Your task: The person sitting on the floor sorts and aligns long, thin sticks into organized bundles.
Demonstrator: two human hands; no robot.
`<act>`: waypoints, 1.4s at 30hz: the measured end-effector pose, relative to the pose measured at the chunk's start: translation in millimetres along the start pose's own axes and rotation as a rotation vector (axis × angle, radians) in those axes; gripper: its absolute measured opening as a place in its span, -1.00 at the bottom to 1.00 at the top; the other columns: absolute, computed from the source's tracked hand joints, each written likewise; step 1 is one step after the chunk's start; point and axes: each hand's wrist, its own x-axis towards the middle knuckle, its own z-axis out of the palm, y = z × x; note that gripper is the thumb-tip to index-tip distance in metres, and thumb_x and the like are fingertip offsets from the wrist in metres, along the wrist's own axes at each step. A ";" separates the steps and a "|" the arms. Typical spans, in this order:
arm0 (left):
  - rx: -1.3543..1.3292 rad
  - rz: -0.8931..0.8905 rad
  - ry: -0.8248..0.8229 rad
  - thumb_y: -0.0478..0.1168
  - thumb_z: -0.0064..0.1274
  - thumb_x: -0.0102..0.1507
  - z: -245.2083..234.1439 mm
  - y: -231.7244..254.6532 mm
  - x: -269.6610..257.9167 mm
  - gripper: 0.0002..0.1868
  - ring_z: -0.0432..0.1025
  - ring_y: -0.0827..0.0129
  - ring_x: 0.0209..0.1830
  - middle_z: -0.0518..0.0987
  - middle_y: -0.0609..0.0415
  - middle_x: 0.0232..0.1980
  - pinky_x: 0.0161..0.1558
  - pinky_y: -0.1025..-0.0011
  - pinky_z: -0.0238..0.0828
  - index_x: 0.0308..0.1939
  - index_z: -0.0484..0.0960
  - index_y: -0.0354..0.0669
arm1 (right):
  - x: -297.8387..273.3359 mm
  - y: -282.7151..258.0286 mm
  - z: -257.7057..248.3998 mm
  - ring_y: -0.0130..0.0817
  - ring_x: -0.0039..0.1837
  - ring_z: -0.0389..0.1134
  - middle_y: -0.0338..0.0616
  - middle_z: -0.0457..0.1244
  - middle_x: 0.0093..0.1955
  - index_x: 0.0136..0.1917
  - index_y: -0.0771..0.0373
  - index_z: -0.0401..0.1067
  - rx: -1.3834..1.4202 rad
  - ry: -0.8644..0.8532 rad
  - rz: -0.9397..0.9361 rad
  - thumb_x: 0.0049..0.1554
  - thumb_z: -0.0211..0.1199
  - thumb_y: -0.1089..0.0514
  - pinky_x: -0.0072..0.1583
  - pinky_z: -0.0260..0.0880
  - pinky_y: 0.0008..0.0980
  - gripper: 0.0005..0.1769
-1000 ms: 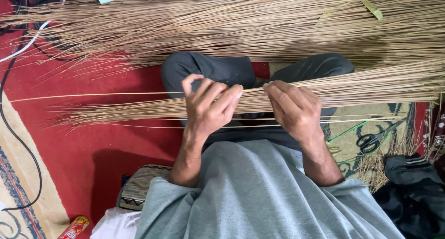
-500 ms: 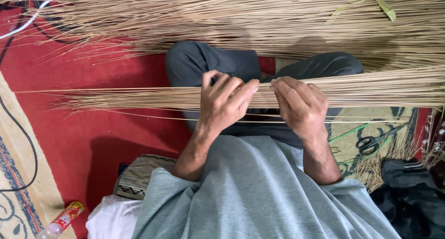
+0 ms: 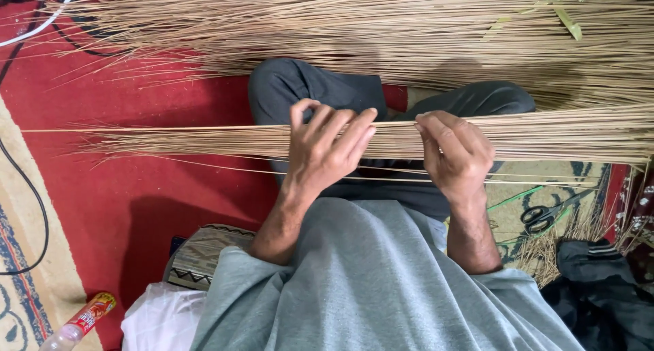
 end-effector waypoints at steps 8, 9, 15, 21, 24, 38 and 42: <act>-0.044 0.015 0.035 -0.26 0.09 0.31 18.6 19.4 -2.0 -0.89 0.33 0.36 -0.48 0.37 0.20 -0.38 -0.18 0.29 0.36 -0.12 0.67 0.03 | 19.0 -35.5 4.6 -0.09 -0.10 0.50 0.00 0.44 -0.06 -0.02 0.32 0.66 0.007 0.021 -0.044 0.20 0.40 0.40 -0.03 0.51 -0.23 -0.90; -0.052 0.011 0.025 -0.26 0.09 0.31 17.2 19.2 -2.9 -0.87 0.32 0.36 -0.49 0.37 0.20 -0.38 -0.19 0.32 0.35 -0.09 0.68 0.04 | 18.6 -34.3 4.4 -0.12 -0.13 0.49 -0.03 0.44 -0.08 -0.04 0.30 0.66 0.002 0.023 -0.064 0.21 0.38 0.41 -0.06 0.50 -0.26 -0.90; -0.052 0.033 -0.025 -0.23 0.18 0.28 7.1 4.0 -18.2 -0.89 0.35 0.35 -0.49 0.38 0.20 -0.41 -0.24 0.33 0.35 -0.11 0.69 0.06 | 6.9 -28.7 7.6 -0.12 -0.13 0.49 -0.05 0.45 -0.08 -0.07 0.26 0.66 -0.018 0.025 -0.049 0.21 0.36 0.39 -0.06 0.49 -0.26 -0.89; -0.006 0.024 -0.117 -0.18 0.06 0.38 -30.0 -40.5 -26.9 -0.90 0.38 0.35 -0.45 0.38 0.24 -0.40 -0.26 0.36 0.34 -0.10 0.70 0.07 | -19.1 31.6 -5.7 -0.04 -0.09 0.49 0.05 0.45 -0.04 0.00 0.36 0.67 -0.038 0.064 0.000 0.26 0.33 0.48 -0.01 0.49 -0.20 -0.86; -0.018 0.022 -0.114 -0.19 0.05 0.39 -31.4 -41.9 -26.6 -0.88 0.34 0.34 -0.47 0.34 0.22 -0.41 -0.31 0.36 0.34 -0.11 0.70 0.08 | -4.5 21.2 -13.1 -0.04 -0.07 0.49 0.07 0.45 -0.02 0.01 0.37 0.66 -0.053 0.069 0.002 0.25 0.39 0.46 0.00 0.50 -0.17 -0.90; -0.005 -0.053 -0.083 -0.18 0.09 0.39 -20.7 -43.1 -35.4 -0.90 0.45 0.28 -0.25 0.50 0.18 -0.26 -0.02 0.24 0.30 -0.08 0.71 0.04 | -33.2 44.1 -5.8 -0.04 -0.07 0.49 0.03 0.45 -0.05 -0.01 0.35 0.68 -0.096 0.091 0.044 0.26 0.42 0.47 0.03 0.51 -0.17 -0.89; -0.005 -0.117 -0.056 -0.29 0.07 0.42 -35.5 -35.4 -24.8 -0.92 0.50 0.13 0.20 0.57 0.02 0.06 0.40 -0.02 0.02 -0.15 0.67 -0.10 | -27.3 40.9 -11.7 0.00 -0.03 0.49 0.07 0.45 -0.01 0.03 0.37 0.68 -0.094 0.068 0.052 0.27 0.43 0.48 0.06 0.50 -0.11 -0.89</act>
